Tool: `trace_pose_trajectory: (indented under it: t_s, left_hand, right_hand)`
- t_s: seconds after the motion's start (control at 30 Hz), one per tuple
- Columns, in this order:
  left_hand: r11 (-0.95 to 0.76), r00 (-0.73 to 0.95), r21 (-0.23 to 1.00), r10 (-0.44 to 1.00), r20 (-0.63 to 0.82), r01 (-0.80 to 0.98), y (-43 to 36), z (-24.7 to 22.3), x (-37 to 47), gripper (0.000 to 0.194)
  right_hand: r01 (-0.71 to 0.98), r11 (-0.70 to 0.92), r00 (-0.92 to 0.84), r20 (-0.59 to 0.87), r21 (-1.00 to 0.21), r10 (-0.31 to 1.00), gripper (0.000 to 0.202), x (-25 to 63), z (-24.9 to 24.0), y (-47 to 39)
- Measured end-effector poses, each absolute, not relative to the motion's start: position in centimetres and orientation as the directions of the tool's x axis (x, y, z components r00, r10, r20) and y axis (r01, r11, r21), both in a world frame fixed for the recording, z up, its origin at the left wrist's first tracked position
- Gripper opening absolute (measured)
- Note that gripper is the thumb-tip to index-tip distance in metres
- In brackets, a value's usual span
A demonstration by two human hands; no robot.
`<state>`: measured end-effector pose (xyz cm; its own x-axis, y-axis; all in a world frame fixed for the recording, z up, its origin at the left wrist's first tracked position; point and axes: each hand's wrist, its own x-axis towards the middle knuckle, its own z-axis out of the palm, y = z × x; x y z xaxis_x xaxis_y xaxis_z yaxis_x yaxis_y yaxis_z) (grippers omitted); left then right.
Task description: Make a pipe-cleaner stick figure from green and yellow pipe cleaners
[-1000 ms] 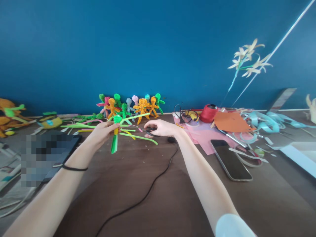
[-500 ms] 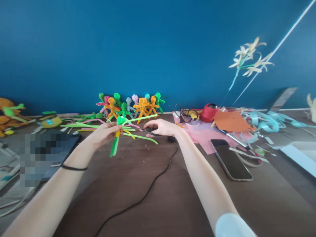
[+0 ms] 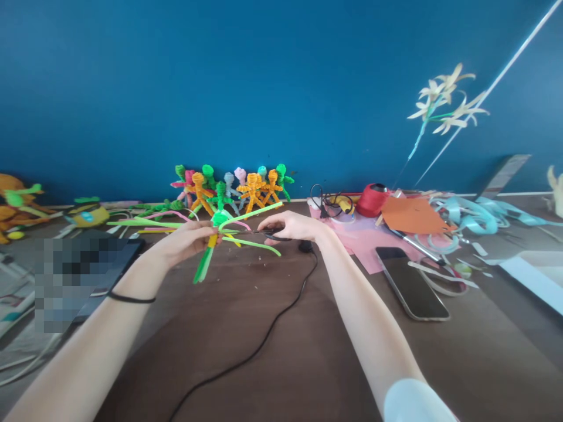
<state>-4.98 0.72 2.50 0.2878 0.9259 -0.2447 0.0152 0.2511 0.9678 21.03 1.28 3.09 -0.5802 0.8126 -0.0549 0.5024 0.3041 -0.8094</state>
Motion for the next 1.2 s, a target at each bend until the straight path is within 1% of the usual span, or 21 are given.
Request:
trace_pose_trajectory:
  t_s: [0.1, 0.23, 0.3, 0.4, 0.53, 0.63, 0.7, 0.77, 0.83, 0.93, 1.0, 1.1, 1.2]
  left_hand:
    - [0.272, 0.333, 0.961, 0.903, -0.271, 0.046, 0.6, 2.5, -4.9, 0.006]
    - [0.331, 0.369, 0.944, 0.878, -0.305, -0.008, 0.3, 2.7, -4.5, 0.007]
    - [0.374, 0.386, 0.926, 0.863, -0.325, -0.058, 0.3, 2.9, -4.3, 0.013]
    - [0.422, 0.412, 0.9, 0.843, -0.346, -0.109, 0.4, 3.0, -4.3, 0.027]
    - [0.397, 0.451, 0.916, 0.83, -0.328, -0.064, 0.8, 2.5, -4.7, 0.037]
    - [0.358, 0.52, 0.932, 0.808, -0.279, -0.056, 1.0, 2.0, -5.2, 0.036]
    - [0.333, 0.581, 0.941, 0.779, -0.238, -0.061, 1.1, 1.9, -5.5, 0.035]
    - [0.319, 0.629, 0.946, 0.747, -0.213, -0.057, 1.1, 1.8, -5.7, 0.034]
    - [0.32, 0.649, 0.947, 0.728, -0.223, -0.033, 1.3, 1.8, -5.9, 0.034]
    - [0.344, 0.602, 0.938, 0.744, -0.291, 0.029, 1.6, 1.7, -6.1, 0.031]
    - [0.363, 0.543, 0.931, 0.773, -0.327, 0.043, 1.6, 1.7, -6.1, 0.025]
    - [0.426, 0.503, 0.905, 0.783, -0.367, -0.004, 1.4, 1.9, -5.9, 0.015]
    - [0.462, 0.455, 0.885, 0.799, -0.392, -0.049, 1.2, 2.1, -5.5, 0.013]
  right_hand:
    - [0.477, 0.336, -0.611, -0.031, -0.812, 0.791, 0.042, 21.0, 2.7, 1.6]
    - [0.434, 0.343, -0.632, -0.011, -0.833, 0.775, 0.042, 20.7, 2.2, 1.8]
    - [0.418, 0.33, -0.632, -0.009, -0.846, 0.775, 0.042, 20.6, 2.1, 1.8]
    - [0.408, 0.344, -0.636, 0.007, -0.846, 0.772, 0.038, 20.6, 2.1, 1.7]
    - [0.456, 0.46, -0.647, 0.072, -0.762, 0.759, 0.036, 20.6, 2.4, 1.7]
    - [0.52, 0.56, -0.684, 0.079, -0.645, 0.726, 0.039, 20.5, 2.8, 1.6]
    - [0.534, 0.612, -0.711, 0.081, -0.584, 0.698, 0.041, 20.5, 3.1, 1.6]
    - [0.521, 0.646, -0.736, 0.089, -0.557, 0.671, 0.039, 20.2, 3.3, 1.4]
    - [0.522, 0.662, -0.743, 0.095, -0.538, 0.663, 0.037, 19.9, 3.3, 1.2]
    - [0.572, 0.641, -0.71, 0.082, -0.511, 0.699, 0.038, 19.1, 3.4, 0.8]
    - [0.605, 0.62, -0.686, 0.068, -0.5, 0.724, 0.037, 18.6, 3.5, 0.5]
    - [0.625, 0.614, -0.675, 0.062, -0.483, 0.735, 0.035, 18.2, 3.6, 0.4]
    - [0.635, 0.618, -0.675, 0.057, -0.463, 0.736, 0.037, 18.0, 3.4, 0.4]
